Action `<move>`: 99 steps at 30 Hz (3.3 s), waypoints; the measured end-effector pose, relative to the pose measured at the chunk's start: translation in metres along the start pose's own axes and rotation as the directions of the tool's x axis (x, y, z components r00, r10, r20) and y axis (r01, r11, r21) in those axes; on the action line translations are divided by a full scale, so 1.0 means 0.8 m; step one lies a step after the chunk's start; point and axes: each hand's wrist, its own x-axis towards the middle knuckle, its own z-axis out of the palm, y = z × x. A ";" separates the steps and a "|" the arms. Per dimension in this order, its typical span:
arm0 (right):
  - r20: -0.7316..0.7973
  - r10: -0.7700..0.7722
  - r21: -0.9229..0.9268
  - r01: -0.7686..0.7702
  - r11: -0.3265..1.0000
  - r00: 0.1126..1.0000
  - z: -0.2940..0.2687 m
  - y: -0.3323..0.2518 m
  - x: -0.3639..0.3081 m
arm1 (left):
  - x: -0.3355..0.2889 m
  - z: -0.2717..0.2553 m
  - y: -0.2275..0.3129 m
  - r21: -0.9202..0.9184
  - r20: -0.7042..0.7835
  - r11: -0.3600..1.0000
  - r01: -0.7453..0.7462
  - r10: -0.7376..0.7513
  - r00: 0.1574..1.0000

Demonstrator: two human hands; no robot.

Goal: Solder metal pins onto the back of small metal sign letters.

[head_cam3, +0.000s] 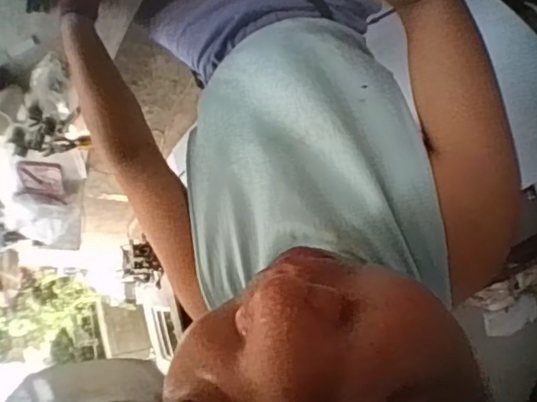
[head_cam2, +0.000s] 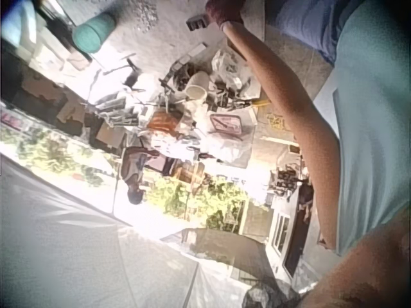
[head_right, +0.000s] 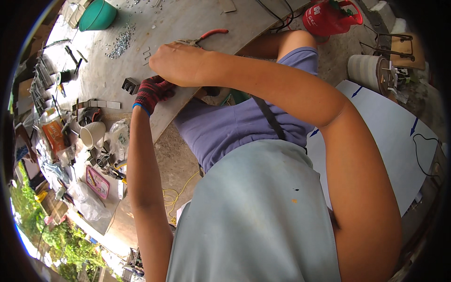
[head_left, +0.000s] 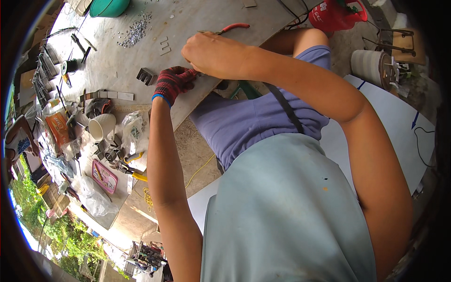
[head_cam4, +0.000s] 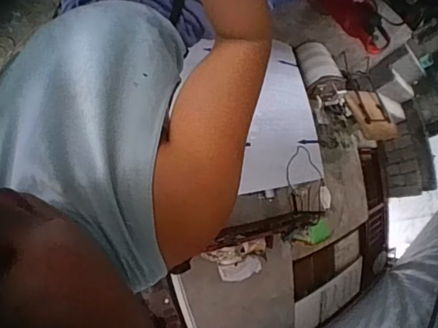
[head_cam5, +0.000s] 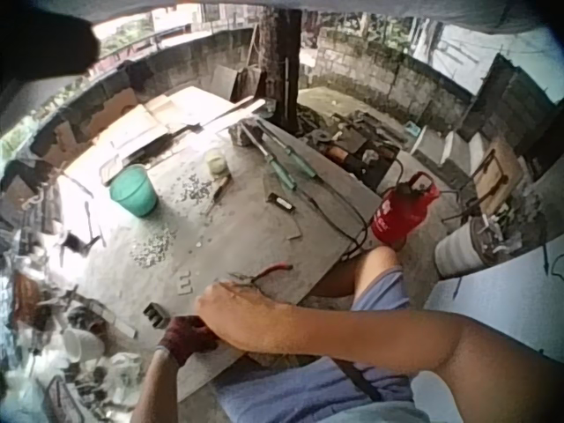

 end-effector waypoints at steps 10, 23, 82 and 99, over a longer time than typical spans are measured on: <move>0.058 0.050 0.056 -0.053 0.997 0.997 -0.005 0.004 0.003 | -0.003 0.001 0.003 0.022 -0.001 1.000 -0.001 0.001 1.000; -0.013 -0.057 -0.138 0.055 0.989 0.998 0.000 -0.004 0.002 | 0.003 -0.001 0.003 0.095 -0.001 0.995 0.014 -0.014 1.000; 0.004 0.076 0.028 -0.076 0.997 0.997 0.013 0.012 -0.003 | 0.004 -0.002 -0.003 0.040 0.000 0.999 -0.002 0.002 1.000; -0.038 0.082 0.008 -0.082 0.997 0.996 0.018 0.014 -0.007 | -0.002 0.001 0.002 0.028 -0.002 1.000 -0.004 0.004 1.000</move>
